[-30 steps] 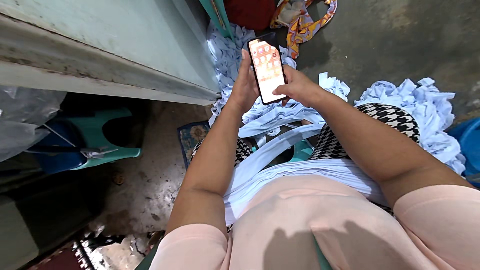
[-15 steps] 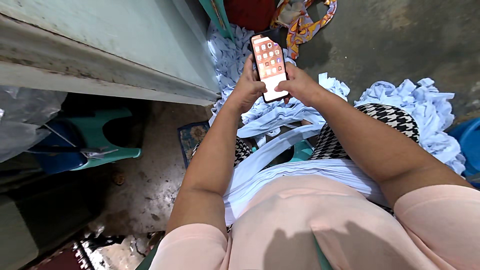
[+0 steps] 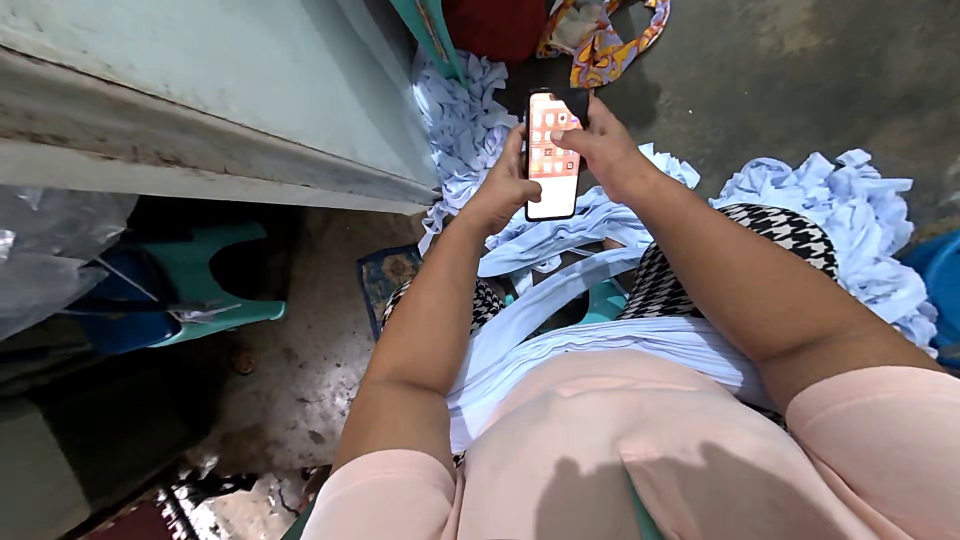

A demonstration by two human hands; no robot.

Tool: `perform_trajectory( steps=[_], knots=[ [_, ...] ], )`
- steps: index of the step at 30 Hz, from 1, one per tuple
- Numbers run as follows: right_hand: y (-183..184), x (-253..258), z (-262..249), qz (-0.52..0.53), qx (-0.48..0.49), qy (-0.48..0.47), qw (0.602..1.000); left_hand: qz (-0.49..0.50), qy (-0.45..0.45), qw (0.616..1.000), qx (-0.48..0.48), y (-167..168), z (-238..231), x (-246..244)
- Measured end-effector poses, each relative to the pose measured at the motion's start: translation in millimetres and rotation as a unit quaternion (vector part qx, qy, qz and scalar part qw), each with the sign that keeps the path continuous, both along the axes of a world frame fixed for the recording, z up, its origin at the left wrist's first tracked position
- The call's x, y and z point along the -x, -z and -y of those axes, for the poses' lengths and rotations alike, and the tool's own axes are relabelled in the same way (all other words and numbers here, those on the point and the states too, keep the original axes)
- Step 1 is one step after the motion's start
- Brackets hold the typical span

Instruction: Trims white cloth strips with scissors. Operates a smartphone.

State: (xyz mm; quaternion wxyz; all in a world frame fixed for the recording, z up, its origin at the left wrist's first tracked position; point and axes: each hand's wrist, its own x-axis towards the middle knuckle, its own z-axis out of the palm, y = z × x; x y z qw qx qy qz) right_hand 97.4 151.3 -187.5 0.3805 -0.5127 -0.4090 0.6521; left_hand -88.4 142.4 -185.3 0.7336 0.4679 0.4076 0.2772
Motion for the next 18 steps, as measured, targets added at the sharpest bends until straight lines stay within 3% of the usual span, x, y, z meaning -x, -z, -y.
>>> perform_trajectory(
  steps=[18],
  knots=[
    [2.7, -1.3, -1.3, 0.041, 0.003, 0.025, 0.999, -0.004, 0.025, 1.0, 0.005, -2.4, 0.8, -1.4]
  ],
)
